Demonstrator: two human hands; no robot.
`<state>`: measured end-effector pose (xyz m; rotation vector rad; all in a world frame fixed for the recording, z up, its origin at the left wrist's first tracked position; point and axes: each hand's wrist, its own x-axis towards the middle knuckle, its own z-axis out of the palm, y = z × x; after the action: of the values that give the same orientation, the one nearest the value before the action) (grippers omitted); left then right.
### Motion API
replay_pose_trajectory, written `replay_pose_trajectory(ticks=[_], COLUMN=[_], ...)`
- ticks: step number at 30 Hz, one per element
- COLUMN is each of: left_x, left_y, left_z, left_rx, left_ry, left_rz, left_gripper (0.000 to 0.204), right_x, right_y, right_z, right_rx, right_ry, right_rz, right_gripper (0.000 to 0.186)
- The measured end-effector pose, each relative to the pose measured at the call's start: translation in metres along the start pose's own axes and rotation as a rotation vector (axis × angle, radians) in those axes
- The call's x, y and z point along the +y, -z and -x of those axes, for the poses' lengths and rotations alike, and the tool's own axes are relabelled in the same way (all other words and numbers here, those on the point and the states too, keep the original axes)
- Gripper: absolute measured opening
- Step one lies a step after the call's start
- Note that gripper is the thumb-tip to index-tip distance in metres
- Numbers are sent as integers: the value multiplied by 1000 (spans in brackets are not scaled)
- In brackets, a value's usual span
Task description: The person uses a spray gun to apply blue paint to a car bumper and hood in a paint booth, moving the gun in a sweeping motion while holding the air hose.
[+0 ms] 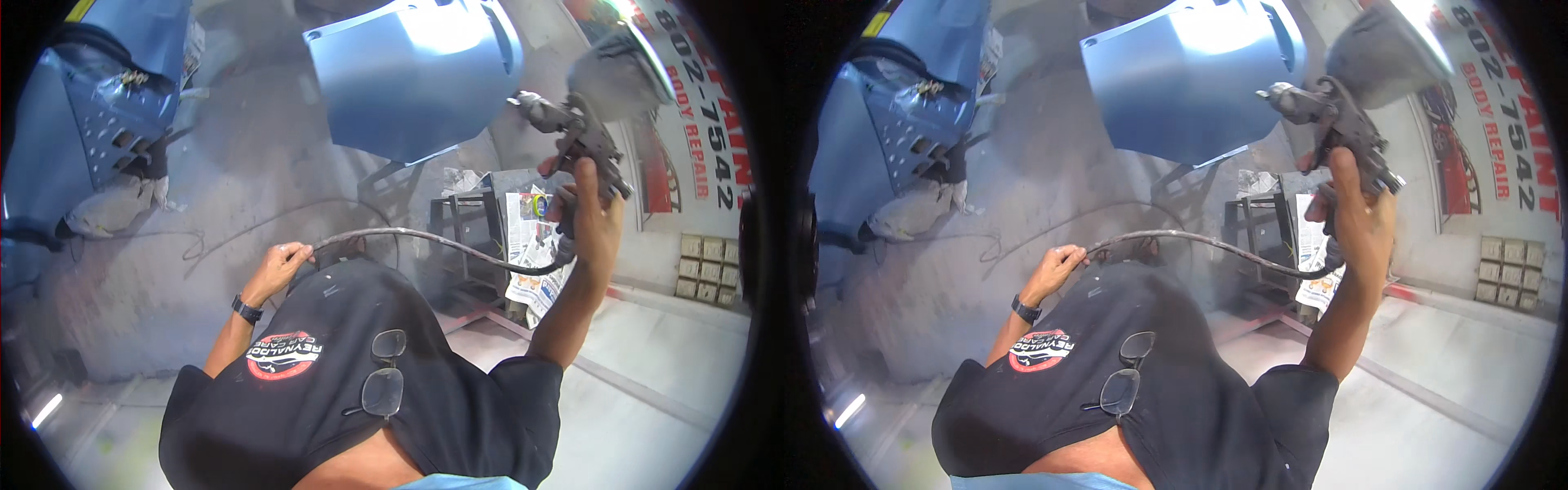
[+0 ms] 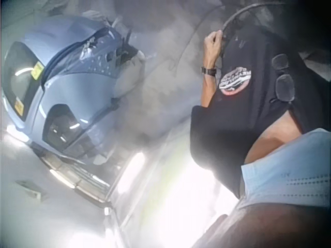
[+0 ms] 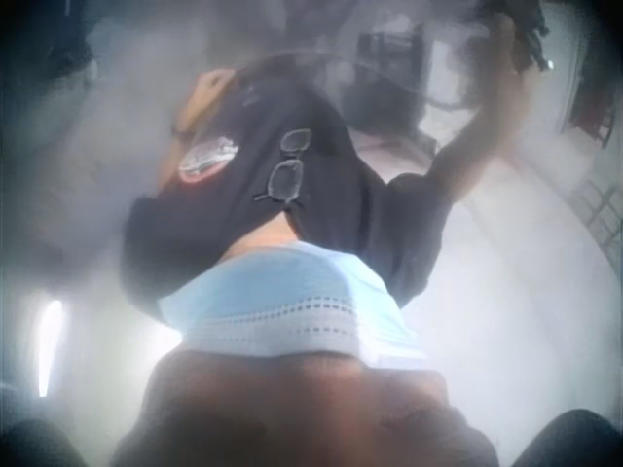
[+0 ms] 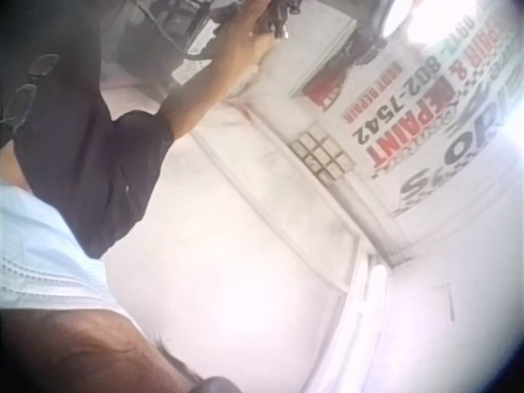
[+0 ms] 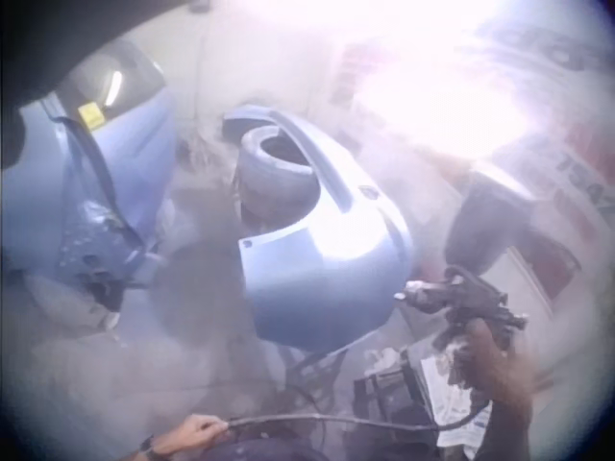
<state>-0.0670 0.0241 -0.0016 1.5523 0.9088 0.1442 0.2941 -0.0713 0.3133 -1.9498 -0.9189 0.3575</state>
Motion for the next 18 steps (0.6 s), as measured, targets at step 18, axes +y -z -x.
replay_pose_trajectory(ticks=[18], left_x=[45], left_y=[-27], left_z=[-17], left_rx=[64], left_ry=[8], left_rz=[151], left_gripper=[48], right_x=[68], right_y=[49], right_z=[-174], right_rx=[136], right_ry=[-80], right_rz=[-247], right_gripper=[41])
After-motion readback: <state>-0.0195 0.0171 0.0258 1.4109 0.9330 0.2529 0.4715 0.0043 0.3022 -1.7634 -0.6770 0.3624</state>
